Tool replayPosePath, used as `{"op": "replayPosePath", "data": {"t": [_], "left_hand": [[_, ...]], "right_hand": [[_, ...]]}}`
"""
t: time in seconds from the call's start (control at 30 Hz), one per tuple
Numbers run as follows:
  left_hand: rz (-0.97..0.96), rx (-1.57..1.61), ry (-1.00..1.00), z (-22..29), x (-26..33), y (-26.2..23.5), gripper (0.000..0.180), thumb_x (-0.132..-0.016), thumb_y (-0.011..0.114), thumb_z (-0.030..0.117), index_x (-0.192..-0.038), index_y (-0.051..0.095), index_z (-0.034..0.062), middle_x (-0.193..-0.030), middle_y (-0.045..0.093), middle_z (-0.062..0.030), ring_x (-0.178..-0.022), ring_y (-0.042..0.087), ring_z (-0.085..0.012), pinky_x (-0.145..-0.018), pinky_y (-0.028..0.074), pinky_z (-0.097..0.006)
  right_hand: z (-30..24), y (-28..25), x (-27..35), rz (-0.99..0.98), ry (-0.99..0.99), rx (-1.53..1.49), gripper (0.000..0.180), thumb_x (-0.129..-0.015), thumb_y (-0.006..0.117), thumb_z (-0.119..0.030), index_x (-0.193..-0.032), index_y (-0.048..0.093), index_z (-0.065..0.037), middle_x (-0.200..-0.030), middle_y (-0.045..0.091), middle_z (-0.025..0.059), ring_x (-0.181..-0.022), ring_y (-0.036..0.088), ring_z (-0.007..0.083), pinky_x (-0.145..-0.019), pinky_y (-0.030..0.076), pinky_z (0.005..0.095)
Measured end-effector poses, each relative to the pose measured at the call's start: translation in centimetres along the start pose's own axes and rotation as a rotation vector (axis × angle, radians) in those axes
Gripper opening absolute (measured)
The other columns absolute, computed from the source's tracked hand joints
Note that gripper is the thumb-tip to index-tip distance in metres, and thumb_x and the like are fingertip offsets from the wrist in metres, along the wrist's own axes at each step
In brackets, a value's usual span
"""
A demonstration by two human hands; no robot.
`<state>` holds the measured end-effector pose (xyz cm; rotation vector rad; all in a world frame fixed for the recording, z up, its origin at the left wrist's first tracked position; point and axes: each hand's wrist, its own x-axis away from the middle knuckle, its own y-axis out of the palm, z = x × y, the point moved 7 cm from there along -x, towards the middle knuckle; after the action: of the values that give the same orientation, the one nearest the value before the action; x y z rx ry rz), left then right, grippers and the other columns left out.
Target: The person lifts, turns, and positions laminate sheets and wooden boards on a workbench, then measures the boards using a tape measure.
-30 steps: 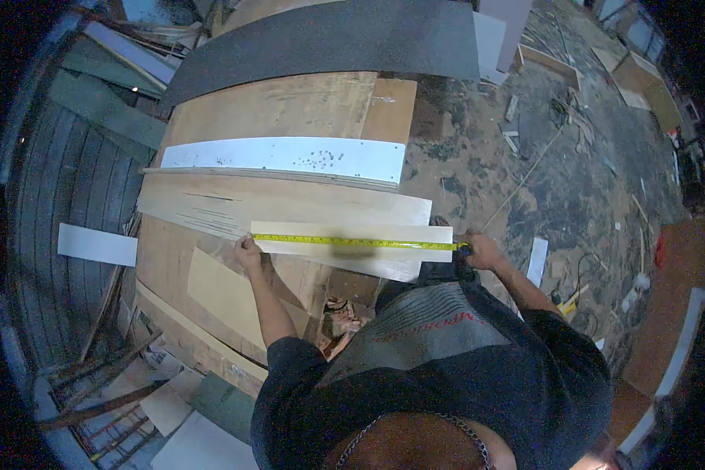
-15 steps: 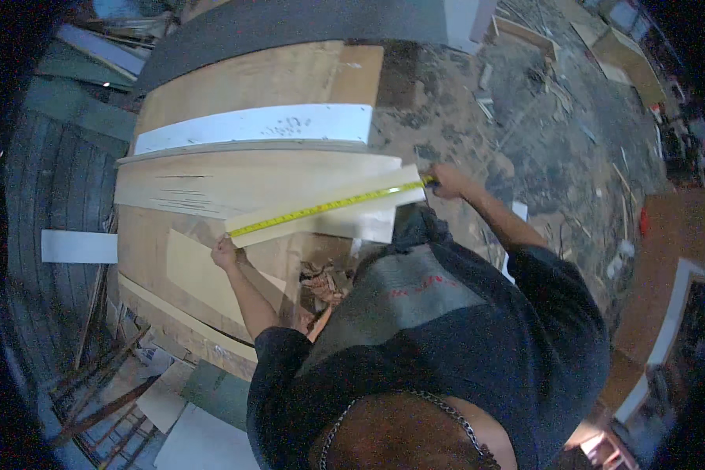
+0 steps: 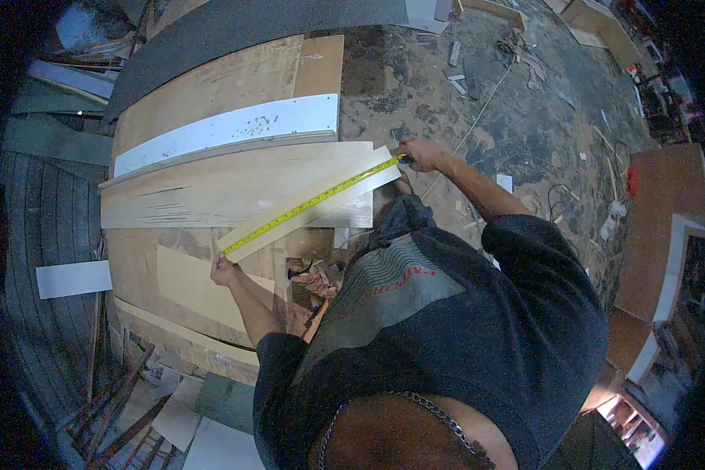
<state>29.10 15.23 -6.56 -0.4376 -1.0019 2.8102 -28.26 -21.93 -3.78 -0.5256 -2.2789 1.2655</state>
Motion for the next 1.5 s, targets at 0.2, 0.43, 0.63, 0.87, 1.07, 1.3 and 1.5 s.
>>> {"op": "replayPosePath", "data": {"t": [0.2, 0.43, 0.63, 0.87, 1.07, 1.3, 1.5], "left_hand": [[0.044, 0.060, -0.135, -1.8, 0.0, -0.5, 0.018, -0.077, 0.072, 0.013, -0.087, 0.071, -0.0024, -0.067, 0.066, -0.0060, -0.056, 0.055, -0.0149, -0.052, 0.046, -0.030], [0.082, 0.049, 0.053, -1.6, -0.1, -0.3, 0.012, -0.077, 0.069, 0.005, -0.086, 0.071, -0.0027, -0.068, 0.065, -0.0053, -0.058, 0.054, -0.0150, -0.052, 0.045, -0.029], [0.055, 0.110, -0.057, -3.1, -0.5, 1.1, 0.016, -0.077, 0.072, 0.008, -0.087, 0.070, -0.0040, -0.070, 0.065, -0.0048, -0.061, 0.056, -0.0140, -0.055, 0.045, -0.027], [0.010, 0.852, -0.198, -4.6, -0.3, 1.4, 0.012, -0.075, 0.071, 0.001, -0.086, 0.069, -0.0051, -0.070, 0.064, -0.0053, -0.061, 0.054, -0.0125, -0.055, 0.046, -0.026], [0.079, 0.262, -0.130, -0.3, 1.2, -0.1, 0.008, -0.078, 0.070, -0.002, -0.084, 0.067, -0.0066, -0.073, 0.064, -0.0053, -0.063, 0.055, -0.0123, -0.057, 0.047, -0.026], [0.027, 0.197, -0.115, -1.5, 0.5, 0.7, 0.013, -0.080, 0.070, 0.001, -0.089, 0.068, -0.0081, -0.073, 0.067, -0.0090, -0.062, 0.058, -0.0132, -0.058, 0.049, -0.027], [0.003, 0.567, -0.163, -5.7, -0.5, 2.1, 0.017, -0.079, 0.071, 0.001, -0.093, 0.067, -0.0078, -0.080, 0.068, -0.0116, -0.065, 0.061, -0.0148, -0.061, 0.052, -0.027]], "right_hand": [[-1.9, -1.2, 0.3, -0.015, 0.040, -0.008, 0.059, -0.067, 0.062, -0.002, -0.124, 0.057, -0.015, -0.105, 0.056, 0.0160, -0.098, 0.056, 0.0370, -0.083, 0.046, 0.0446], [-1.8, -1.0, 0.3, 0.082, -0.042, 0.037, 0.058, -0.068, 0.062, -0.003, -0.124, 0.057, -0.014, -0.102, 0.054, 0.0157, -0.100, 0.054, 0.0353, -0.083, 0.045, 0.0435], [-1.1, -0.4, 0.3, 0.003, 0.025, 0.000, 0.066, -0.069, 0.060, -0.001, -0.130, 0.052, -0.024, -0.116, 0.053, 0.0157, -0.111, 0.052, 0.0375, -0.088, 0.047, 0.0455], [-1.5, -0.5, -0.1, 0.032, 0.029, 0.062, 0.060, -0.072, 0.056, -0.003, -0.126, 0.056, -0.028, -0.110, 0.056, 0.0128, -0.107, 0.054, 0.0350, -0.086, 0.047, 0.0449], [-2.2, -0.9, 0.2, 0.034, 0.001, 0.003, 0.060, -0.064, 0.057, 0.001, -0.122, 0.057, -0.011, -0.103, 0.054, 0.0157, -0.103, 0.051, 0.0357, -0.087, 0.044, 0.0423], [-2.2, -1.2, 0.3, 0.031, 0.013, 0.068, 0.060, -0.063, 0.057, 0.001, -0.122, 0.057, -0.011, -0.102, 0.054, 0.0147, -0.101, 0.053, 0.0357, -0.085, 0.046, 0.0418], [-2.7, -1.6, 0.0, 0.027, 0.019, 0.047, 0.059, -0.064, 0.059, 0.001, -0.122, 0.058, -0.012, -0.103, 0.055, 0.0140, -0.101, 0.054, 0.0345, -0.085, 0.046, 0.0412]]}}
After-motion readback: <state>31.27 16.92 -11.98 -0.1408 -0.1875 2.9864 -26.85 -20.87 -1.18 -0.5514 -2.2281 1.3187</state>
